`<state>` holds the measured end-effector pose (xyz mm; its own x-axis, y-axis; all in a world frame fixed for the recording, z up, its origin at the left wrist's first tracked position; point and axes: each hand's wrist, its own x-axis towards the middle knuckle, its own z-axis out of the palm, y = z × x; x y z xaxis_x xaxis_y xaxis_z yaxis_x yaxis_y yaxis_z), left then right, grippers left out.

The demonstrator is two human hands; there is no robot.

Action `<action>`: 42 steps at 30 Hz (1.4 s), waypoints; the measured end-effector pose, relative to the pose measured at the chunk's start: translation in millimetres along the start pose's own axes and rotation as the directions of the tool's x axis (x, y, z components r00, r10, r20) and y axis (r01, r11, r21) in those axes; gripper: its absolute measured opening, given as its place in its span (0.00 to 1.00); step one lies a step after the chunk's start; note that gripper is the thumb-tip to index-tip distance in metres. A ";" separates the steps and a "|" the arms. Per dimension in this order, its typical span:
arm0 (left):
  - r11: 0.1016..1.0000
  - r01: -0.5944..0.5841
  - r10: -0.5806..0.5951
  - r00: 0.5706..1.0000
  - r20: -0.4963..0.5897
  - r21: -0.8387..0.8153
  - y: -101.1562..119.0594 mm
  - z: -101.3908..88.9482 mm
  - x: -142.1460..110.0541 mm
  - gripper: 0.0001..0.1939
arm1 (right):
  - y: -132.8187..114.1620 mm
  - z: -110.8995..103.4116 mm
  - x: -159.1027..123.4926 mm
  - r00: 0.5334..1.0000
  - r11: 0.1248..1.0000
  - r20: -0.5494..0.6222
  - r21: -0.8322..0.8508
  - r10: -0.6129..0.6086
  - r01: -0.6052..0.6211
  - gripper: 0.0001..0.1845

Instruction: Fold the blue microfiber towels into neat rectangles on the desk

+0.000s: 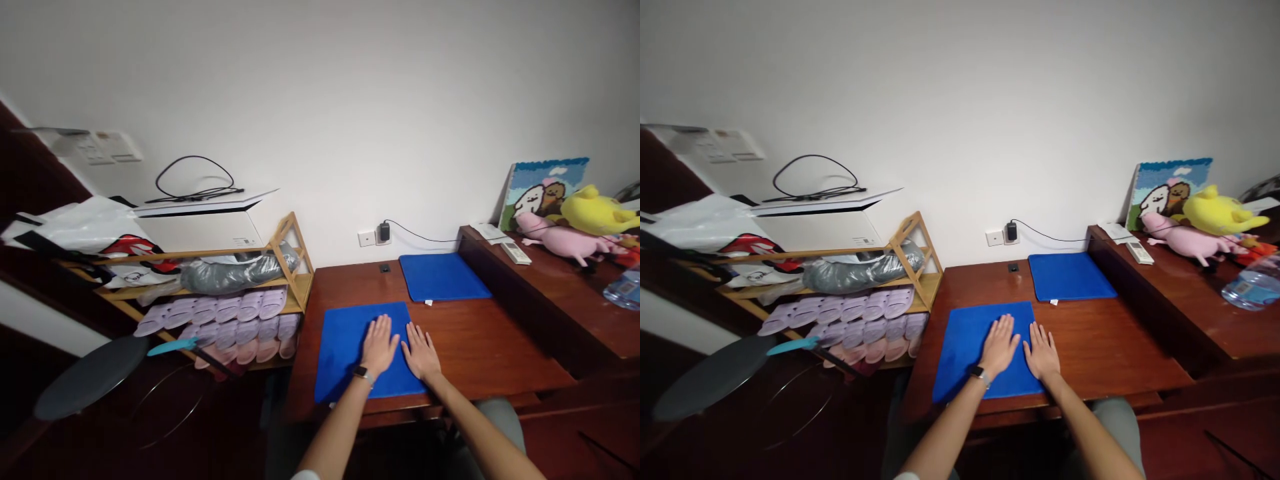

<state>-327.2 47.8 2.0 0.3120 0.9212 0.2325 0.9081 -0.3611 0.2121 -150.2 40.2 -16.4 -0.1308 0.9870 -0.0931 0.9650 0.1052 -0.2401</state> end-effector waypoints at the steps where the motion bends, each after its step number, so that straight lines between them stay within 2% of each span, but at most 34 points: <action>1: 0.999 -0.030 0.030 0.999 0.022 -0.029 17.8 8.4 5.8 0.34 | 0.8 0.9 0.1 1.000 1.000 0.004 -0.009 -0.009 0.009 0.37; 3: 0.996 -0.052 0.057 0.996 0.072 -0.071 39.5 23.0 11.8 0.33 | 2.2 3.0 0.5 1.000 0.999 0.012 -0.033 -0.024 0.024 0.36; 4: 0.995 -0.053 0.060 0.994 0.095 -0.080 42.7 28.1 11.7 0.33 | 2.7 4.1 0.9 1.000 0.999 0.011 -0.043 -0.026 0.027 0.36; 5: 0.995 -0.051 0.060 0.992 0.111 -0.082 40.8 31.1 9.7 0.33 | 3.1 5.1 1.3 1.000 0.998 0.009 -0.049 -0.026 0.027 0.36; 7: 0.997 -0.039 0.047 0.992 0.119 -0.065 23.2 30.1 0.1 0.34 | 3.4 7.1 2.0 1.000 0.999 0.000 -0.043 -0.017 0.017 0.37; 9: 1.000 0.008 -0.005 0.994 0.109 -0.021 -9.9 20.0 -16.3 0.34 | 3.5 9.3 2.3 1.000 1.000 -0.022 -0.023 -0.009 0.008 0.38; 11: 0.993 0.111 -0.115 0.989 0.096 0.042 -53.5 3.8 -38.6 0.35 | 3.9 11.9 2.3 0.999 1.000 -0.042 -0.003 -0.005 0.005 0.39; 14: 0.950 0.281 -0.290 0.955 0.053 0.136 -120.0 -21.1 -76.7 0.36 | 4.7 14.6 2.7 0.999 1.000 -0.053 0.014 -0.008 0.009 0.39; 17: 0.927 0.330 -0.338 0.941 0.017 0.180 -160.4 -33.8 -105.0 0.36 | 4.0 12.9 3.9 0.999 1.000 -0.052 0.010 -0.002 0.003 0.39; 19: 0.926 0.325 -0.330 0.944 -0.005 0.192 -167.9 -33.9 -112.8 0.36 | 2.9 9.3 3.2 0.999 1.000 -0.040 0.005 0.001 -0.001 0.39; 21: 0.926 0.323 -0.323 0.946 -0.032 0.195 -166.4 -30.1 -113.7 0.36 | 1.9 6.1 -0.8 0.999 1.000 -0.040 0.010 0.006 -0.006 0.38; 25: 0.929 0.321 -0.317 0.947 -0.050 0.187 -164.0 -24.0 -110.2 0.37 | 2.0 7.3 -21.3 0.994 0.999 -0.105 0.020 -0.027 0.029 0.38; 29: 0.930 0.322 -0.318 0.947 -0.054 0.178 -167.2 -31.5 -109.4 0.36 | 1.9 13.1 -43.0 0.998 1.000 -0.054 0.004 -0.024 0.024 0.39; 31: 0.932 0.319 -0.313 0.948 -0.061 0.172 -157.7 -38.6 -106.6 0.36 | 0.8 13.8 -47.6 0.999 1.000 -0.047 0.002 -0.010 0.010 0.39; 33: 0.944 0.292 -0.283 0.956 -0.073 0.153 -131.6 -43.0 -99.3 0.36 | -0.1 13.3 -48.2 0.999 1.000 -0.049 0.004 -0.008 0.008 0.39; 36: 0.985 0.157 -0.155 0.987 -0.035 0.075 -59.5 -35.3 -79.2 0.35 | 0.8 13.4 -47.1 0.999 1.000 -0.050 0.005 -0.014 0.014 0.39; 39: 0.998 -0.022 0.024 0.999 0.029 -0.058 24.7 -10.8 -53.9 0.35 | 4.7 15.8 -47.9 0.998 0.999 -0.049 -0.027 -0.044 0.043 0.37; 41: 0.988 -0.072 0.082 0.994 0.069 -0.136 64.6 6.4 -41.6 0.35 | 7.6 17.9 -49.0 0.995 0.994 -0.035 -0.066 -0.088 0.086 0.37; 42: 0.985 -0.064 0.079 0.993 0.090 -0.158 75.4 12.9 -38.8 0.35 | 8.6 19.0 -49.3 0.994 0.991 -0.028 -0.082 -0.105 0.102 0.37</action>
<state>-267.2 -13.3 -3.3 0.4064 0.8993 0.1618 0.8309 -0.4374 0.3440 -139.7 -9.8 -32.2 -0.2245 0.9737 -0.0400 0.9621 0.2150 -0.1678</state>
